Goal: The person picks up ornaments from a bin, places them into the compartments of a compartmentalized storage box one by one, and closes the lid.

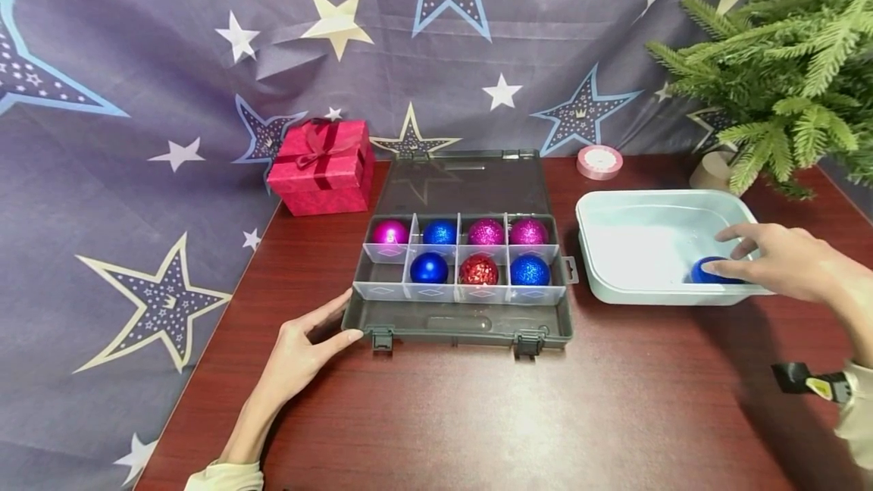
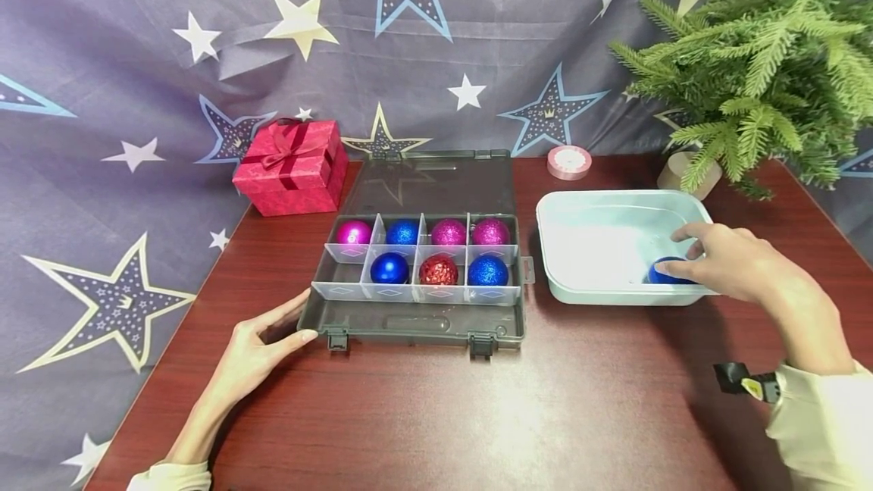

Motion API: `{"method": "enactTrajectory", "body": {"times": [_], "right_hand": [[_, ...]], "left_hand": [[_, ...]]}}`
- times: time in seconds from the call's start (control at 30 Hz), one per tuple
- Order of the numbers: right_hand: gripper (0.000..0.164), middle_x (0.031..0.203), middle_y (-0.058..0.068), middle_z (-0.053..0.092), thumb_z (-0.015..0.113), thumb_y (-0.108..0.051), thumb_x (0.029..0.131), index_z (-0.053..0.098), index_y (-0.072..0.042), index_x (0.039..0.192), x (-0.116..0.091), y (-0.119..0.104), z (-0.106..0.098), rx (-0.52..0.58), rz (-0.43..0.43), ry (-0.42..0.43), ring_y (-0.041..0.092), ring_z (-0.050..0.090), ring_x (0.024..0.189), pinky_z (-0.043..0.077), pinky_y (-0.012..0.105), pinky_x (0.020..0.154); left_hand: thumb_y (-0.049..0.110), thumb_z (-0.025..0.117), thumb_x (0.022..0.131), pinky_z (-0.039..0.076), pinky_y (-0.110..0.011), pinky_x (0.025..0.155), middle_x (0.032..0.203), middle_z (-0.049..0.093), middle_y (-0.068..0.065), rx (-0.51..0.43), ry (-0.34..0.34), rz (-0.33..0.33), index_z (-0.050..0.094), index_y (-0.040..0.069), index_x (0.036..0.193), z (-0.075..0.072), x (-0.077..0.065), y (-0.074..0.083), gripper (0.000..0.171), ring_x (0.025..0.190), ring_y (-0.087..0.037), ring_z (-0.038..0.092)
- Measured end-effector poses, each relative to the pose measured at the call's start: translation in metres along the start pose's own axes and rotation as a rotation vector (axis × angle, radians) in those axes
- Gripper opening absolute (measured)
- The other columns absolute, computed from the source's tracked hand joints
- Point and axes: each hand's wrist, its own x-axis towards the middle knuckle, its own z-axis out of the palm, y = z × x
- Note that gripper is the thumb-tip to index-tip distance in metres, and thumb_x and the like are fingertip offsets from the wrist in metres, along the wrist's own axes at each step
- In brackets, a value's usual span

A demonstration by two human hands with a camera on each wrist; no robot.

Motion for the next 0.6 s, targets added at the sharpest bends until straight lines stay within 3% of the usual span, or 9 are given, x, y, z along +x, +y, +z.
{"method": "enactTrajectory", "body": {"times": [0.2,0.43,0.6], "right_hand": [[0.060,0.100,0.031,0.068,0.077,-0.030,0.094,0.057,0.018,0.124,0.007,-0.008,0.006,0.013,-0.037,-0.021,0.053,0.064,0.096,0.051,0.063,0.078],[0.045,0.103,0.023,0.071,0.078,-0.021,0.093,0.065,0.010,0.122,0.023,-0.006,0.023,0.109,-0.186,0.058,0.042,0.067,0.098,0.051,0.056,0.084],[0.047,0.110,0.030,0.069,0.077,-0.024,0.095,0.064,0.008,0.126,0.031,-0.009,0.028,0.148,-0.191,0.061,0.045,0.068,0.100,0.050,0.061,0.086]], "left_hand": [[0.013,0.086,0.087,0.050,-0.018,0.096,0.128,0.071,-0.005,0.007,0.003,-0.014,0.064,0.019,0.144,0.000,0.000,0.001,0.061,0.118,-0.017,0.067],[0.013,0.086,0.087,0.051,-0.020,0.096,0.130,0.070,-0.006,-0.009,-0.005,-0.011,0.064,0.016,0.144,0.000,0.000,0.000,0.062,0.119,-0.018,0.067],[0.012,0.086,0.087,0.051,-0.020,0.097,0.130,0.070,-0.008,-0.014,-0.005,0.005,0.063,0.015,0.144,0.000,0.000,-0.001,0.061,0.119,-0.020,0.067]]}}
